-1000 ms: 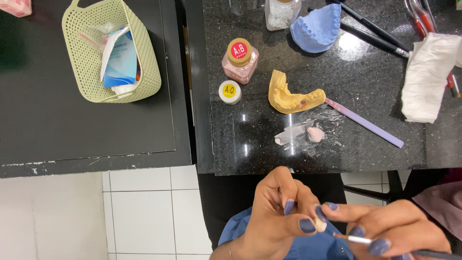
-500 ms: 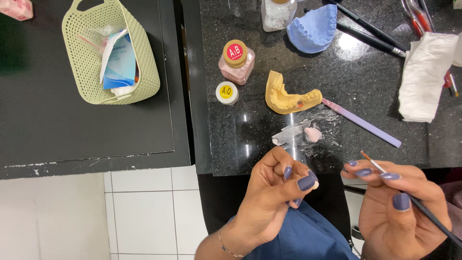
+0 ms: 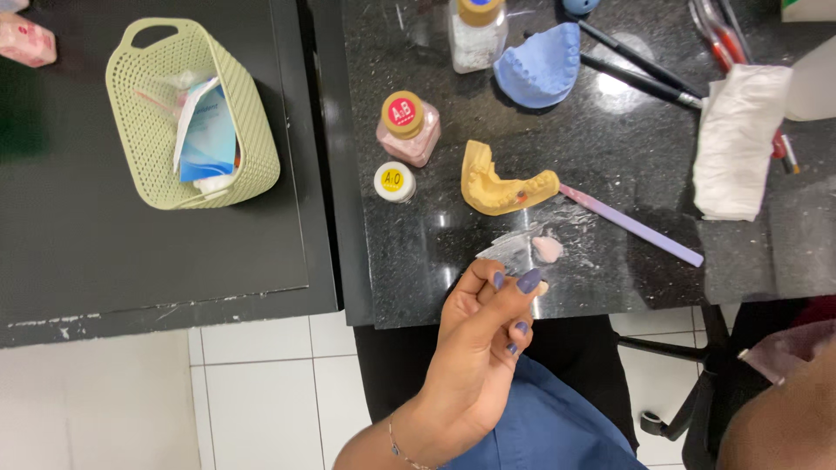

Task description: The person holds a small dental prosthesis in one hand and uses a fine brush to apply and shape pink ceramic powder on it, dipping the brush in liquid and wiping it on a tissue between strokes. They then work on a second prosthesis set into a blue plaster dental model on the bench, adding material with the brush.

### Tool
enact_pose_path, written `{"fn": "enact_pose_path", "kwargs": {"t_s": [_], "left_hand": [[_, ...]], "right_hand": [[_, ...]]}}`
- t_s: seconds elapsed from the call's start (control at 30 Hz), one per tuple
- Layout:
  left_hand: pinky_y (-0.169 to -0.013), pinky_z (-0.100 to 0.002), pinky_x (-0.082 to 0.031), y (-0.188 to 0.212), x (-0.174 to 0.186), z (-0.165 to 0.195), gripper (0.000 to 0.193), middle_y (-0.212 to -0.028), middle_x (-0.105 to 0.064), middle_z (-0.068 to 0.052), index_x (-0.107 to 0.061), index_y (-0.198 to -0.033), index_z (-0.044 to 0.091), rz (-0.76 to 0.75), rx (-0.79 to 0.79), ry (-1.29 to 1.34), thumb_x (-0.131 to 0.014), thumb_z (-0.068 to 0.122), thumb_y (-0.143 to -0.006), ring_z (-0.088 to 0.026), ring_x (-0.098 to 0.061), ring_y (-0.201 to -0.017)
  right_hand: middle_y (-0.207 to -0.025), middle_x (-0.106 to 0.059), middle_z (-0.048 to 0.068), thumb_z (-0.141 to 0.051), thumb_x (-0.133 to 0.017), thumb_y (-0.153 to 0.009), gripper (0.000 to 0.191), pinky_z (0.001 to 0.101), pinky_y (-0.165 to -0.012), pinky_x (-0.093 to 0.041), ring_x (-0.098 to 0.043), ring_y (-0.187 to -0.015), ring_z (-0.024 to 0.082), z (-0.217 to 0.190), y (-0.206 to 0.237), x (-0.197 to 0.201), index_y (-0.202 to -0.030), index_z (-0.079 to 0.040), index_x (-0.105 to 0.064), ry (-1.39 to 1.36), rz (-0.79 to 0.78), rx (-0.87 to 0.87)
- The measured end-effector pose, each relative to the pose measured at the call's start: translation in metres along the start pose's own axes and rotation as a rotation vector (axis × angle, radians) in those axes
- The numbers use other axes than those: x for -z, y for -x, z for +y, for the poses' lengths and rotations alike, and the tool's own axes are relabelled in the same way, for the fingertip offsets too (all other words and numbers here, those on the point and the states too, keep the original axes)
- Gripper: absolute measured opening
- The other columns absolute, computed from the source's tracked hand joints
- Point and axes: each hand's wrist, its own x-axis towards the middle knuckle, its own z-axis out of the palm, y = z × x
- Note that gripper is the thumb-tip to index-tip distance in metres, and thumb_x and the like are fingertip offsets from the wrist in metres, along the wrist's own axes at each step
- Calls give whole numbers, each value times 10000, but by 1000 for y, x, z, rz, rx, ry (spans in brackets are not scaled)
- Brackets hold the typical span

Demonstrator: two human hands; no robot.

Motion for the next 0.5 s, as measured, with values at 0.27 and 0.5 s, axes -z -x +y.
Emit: {"fn": "enact_pose_path", "kwargs": {"t_s": [0.27, 0.5], "left_hand": [[-522, -197, -359, 3, -12, -11, 193, -811, -531, 51, -541, -955, 169, 64, 174, 221, -700, 65, -919, -30, -464, -601], [-511, -190, -348, -2, -9, -18, 215, -804, -511, 73, -540, -917, 178, 64, 226, 258, -713, 53, -936, -18, -456, -596]], "right_hand": [[-1138, -624, 203, -239, -479, -1156, 343, 454, -957, -560, -663, -1037, 301, 18, 6, 19, -1295, 61, -572, 124, -56, -75], [-1133, -640, 191, -238, -508, -1153, 334, 429, -955, -544, -657, -1040, 283, 30, -13, 27, -1295, 51, -596, 166, -80, -82]]}}
